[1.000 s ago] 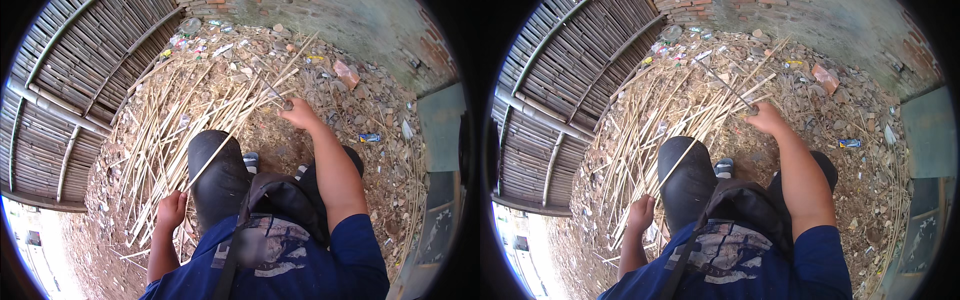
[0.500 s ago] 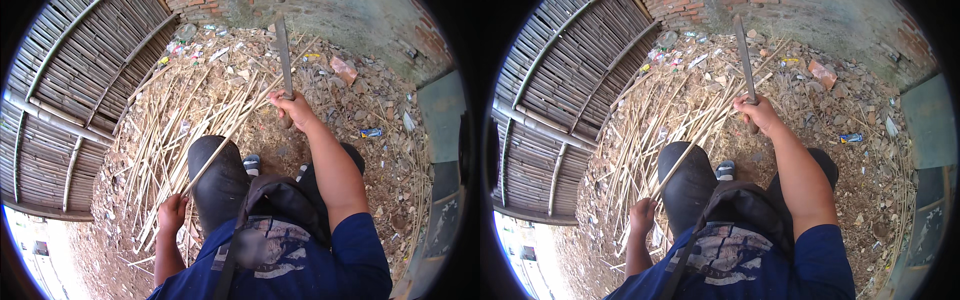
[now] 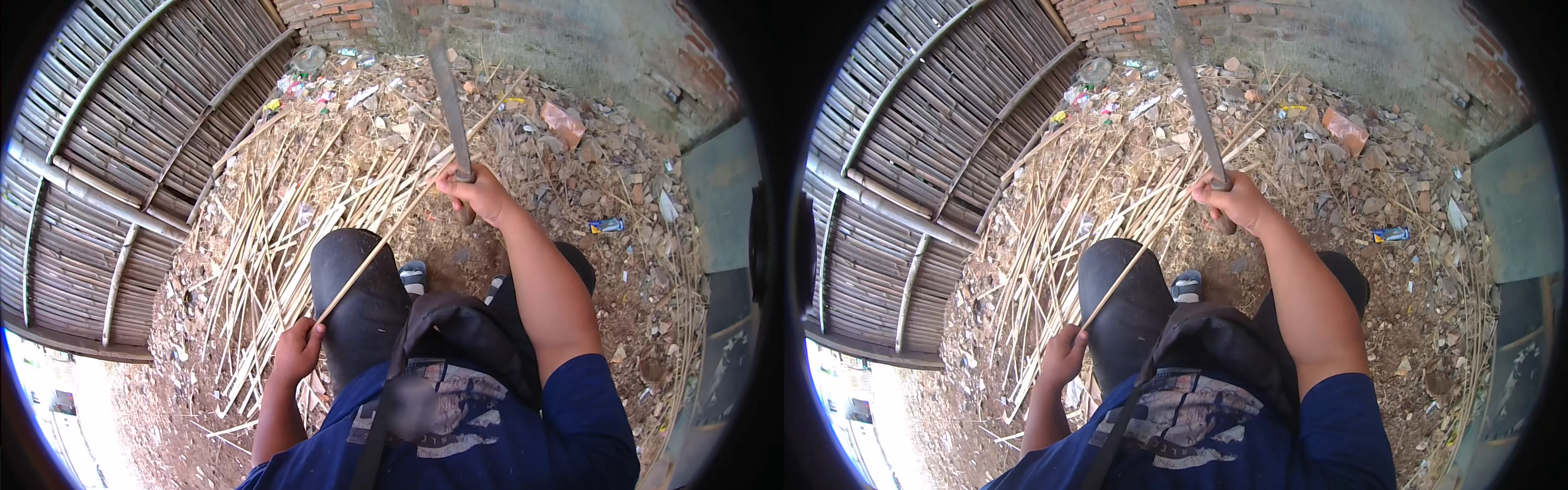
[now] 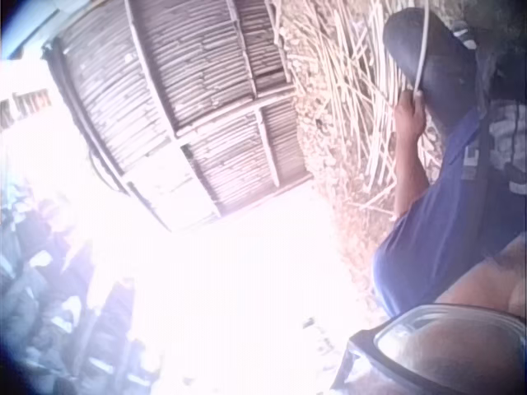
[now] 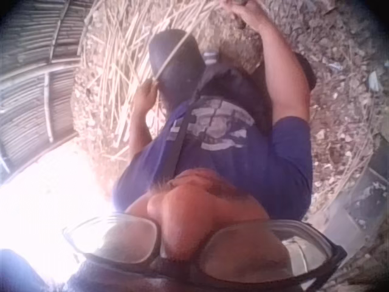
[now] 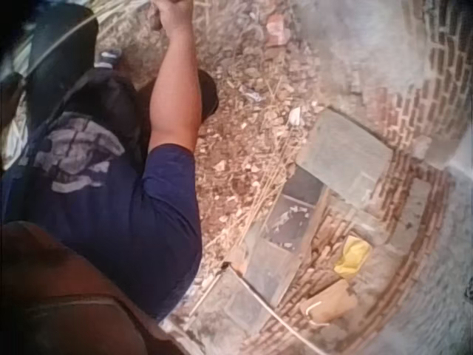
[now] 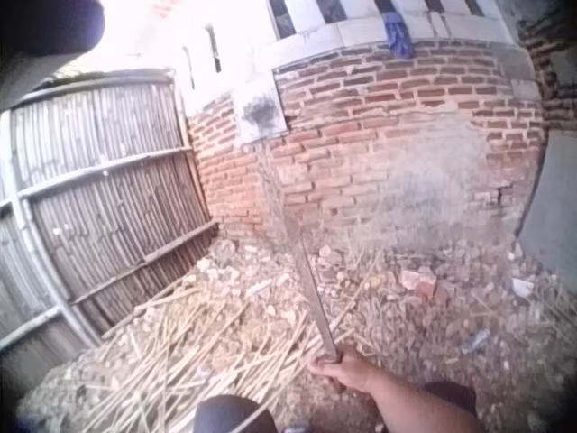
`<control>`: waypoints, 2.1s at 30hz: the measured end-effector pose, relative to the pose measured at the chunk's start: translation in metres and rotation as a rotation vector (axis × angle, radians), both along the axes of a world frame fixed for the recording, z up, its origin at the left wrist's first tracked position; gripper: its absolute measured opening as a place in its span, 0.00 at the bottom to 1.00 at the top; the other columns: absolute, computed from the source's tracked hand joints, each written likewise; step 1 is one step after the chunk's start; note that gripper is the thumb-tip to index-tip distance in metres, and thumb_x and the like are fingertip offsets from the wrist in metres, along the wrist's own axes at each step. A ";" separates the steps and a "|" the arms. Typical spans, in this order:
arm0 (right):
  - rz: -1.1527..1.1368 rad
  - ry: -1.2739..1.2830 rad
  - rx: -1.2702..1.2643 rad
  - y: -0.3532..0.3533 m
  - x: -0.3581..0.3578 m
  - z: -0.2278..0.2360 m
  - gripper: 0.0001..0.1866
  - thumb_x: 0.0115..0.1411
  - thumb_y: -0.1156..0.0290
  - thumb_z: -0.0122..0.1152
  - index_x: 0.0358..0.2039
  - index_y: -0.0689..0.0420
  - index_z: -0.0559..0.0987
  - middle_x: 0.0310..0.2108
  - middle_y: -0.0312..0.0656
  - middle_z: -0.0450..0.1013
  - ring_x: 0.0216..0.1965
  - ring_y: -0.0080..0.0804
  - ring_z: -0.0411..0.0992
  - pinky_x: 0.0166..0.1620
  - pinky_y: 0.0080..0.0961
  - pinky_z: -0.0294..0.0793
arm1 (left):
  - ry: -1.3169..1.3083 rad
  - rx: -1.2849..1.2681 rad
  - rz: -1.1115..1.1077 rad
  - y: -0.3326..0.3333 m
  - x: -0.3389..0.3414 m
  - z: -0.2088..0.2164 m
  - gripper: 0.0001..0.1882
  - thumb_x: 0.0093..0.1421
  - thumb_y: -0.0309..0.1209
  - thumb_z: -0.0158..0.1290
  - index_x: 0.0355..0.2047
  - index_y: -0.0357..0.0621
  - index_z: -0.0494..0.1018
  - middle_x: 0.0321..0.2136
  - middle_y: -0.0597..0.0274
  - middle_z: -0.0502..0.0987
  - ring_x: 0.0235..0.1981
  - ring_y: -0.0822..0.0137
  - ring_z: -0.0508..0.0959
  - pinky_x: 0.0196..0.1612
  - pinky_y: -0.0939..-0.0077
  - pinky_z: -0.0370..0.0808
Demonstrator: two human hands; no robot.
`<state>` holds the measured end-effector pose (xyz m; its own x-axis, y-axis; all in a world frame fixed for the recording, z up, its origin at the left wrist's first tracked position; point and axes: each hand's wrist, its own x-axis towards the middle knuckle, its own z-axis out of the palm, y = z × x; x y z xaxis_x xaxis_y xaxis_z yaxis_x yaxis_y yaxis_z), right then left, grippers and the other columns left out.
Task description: The person strips layers from a bamboo stick using a blade while sitting on the ground, holding the stick against their leg and pulling the blade towards themselves.
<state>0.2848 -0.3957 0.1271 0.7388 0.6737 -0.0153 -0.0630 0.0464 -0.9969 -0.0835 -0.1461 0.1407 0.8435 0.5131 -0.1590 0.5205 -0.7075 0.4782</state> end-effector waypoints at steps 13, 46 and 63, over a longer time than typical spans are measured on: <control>0.282 -0.826 -0.872 0.018 -0.039 0.018 0.16 0.53 0.58 0.71 0.39 0.52 0.83 0.31 0.48 0.80 0.38 0.48 0.80 0.43 0.44 0.78 | 0.007 0.195 -0.058 -0.005 0.003 -0.015 0.19 0.71 0.43 0.47 0.31 0.40 0.69 0.22 0.41 0.77 0.28 0.36 0.78 0.32 0.44 0.72; 0.249 -0.556 -0.902 0.026 -0.020 -0.008 0.23 0.50 0.58 0.68 0.42 0.60 0.83 0.36 0.53 0.80 0.40 0.48 0.80 0.45 0.40 0.78 | 0.050 0.282 -0.039 -0.007 0.007 -0.013 0.17 0.71 0.43 0.46 0.33 0.42 0.69 0.22 0.40 0.78 0.27 0.36 0.79 0.31 0.40 0.74; 0.323 -1.014 -0.831 0.047 -0.068 0.009 0.21 0.46 0.57 0.71 0.34 0.61 0.82 0.29 0.54 0.79 0.33 0.52 0.79 0.39 0.43 0.78 | 0.003 0.269 -0.050 -0.001 -0.007 -0.021 0.15 0.71 0.40 0.46 0.33 0.41 0.70 0.24 0.40 0.78 0.26 0.35 0.79 0.31 0.41 0.74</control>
<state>0.2164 -0.3490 0.1356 0.4797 0.8762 -0.0470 0.8185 -0.4661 -0.3359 -0.0900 -0.1474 0.1199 0.8685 0.4950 -0.0248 0.4828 -0.8336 0.2684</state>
